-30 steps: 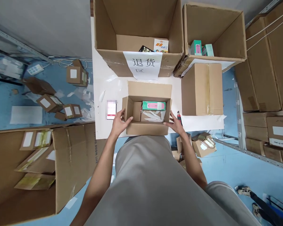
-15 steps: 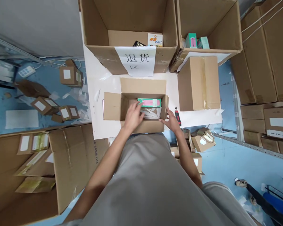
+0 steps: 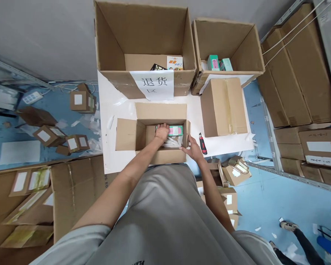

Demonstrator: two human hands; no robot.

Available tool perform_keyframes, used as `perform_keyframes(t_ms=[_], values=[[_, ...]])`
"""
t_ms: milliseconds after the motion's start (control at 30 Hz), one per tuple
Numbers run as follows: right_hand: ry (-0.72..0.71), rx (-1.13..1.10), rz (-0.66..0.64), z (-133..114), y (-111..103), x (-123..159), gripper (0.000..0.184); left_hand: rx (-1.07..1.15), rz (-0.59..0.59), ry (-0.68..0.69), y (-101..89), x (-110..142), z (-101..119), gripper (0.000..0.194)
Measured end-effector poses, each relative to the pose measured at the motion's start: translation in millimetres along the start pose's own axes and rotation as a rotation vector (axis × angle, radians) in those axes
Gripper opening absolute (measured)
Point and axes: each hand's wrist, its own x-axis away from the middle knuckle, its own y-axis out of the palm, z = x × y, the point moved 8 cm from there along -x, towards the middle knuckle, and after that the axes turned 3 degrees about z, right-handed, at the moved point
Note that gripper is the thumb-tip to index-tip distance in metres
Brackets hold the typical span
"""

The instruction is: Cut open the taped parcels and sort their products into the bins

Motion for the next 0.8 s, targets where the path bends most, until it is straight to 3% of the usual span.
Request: perform_keyframes(t_ms=[200,300,433,567,667,800], values=[[0.015,0.165,-0.012,-1.6,-0.5,6.2,0.109,-0.050,-0.017,0.040,-28.2,29.5,-6.5,0.051],[-0.032,0.271,0.060,-13.3,-9.3,10.3,0.102,-0.042,0.002,0.057,-47.7,54.2,-17.7,0.045],[-0.254,0.424,0.176,-62.0,-23.3,10.7,0.096,-0.005,0.078,0.156,-83.1,87.0,-24.3,0.047],[-0.418,0.523,0.045,-120.0,-17.4,1.3,0.102,0.061,0.208,0.366,-131.5,114.5,-13.8,0.055],[-0.439,0.480,-0.032,-151.4,-16.7,-6.1,0.100,0.145,0.291,0.465,-167.2,124.9,-13.7,0.057],[-0.379,0.200,0.113,-169.8,-29.0,-12.6,0.079,0.419,0.492,0.395,-205.5,122.1,-43.9,0.081]])
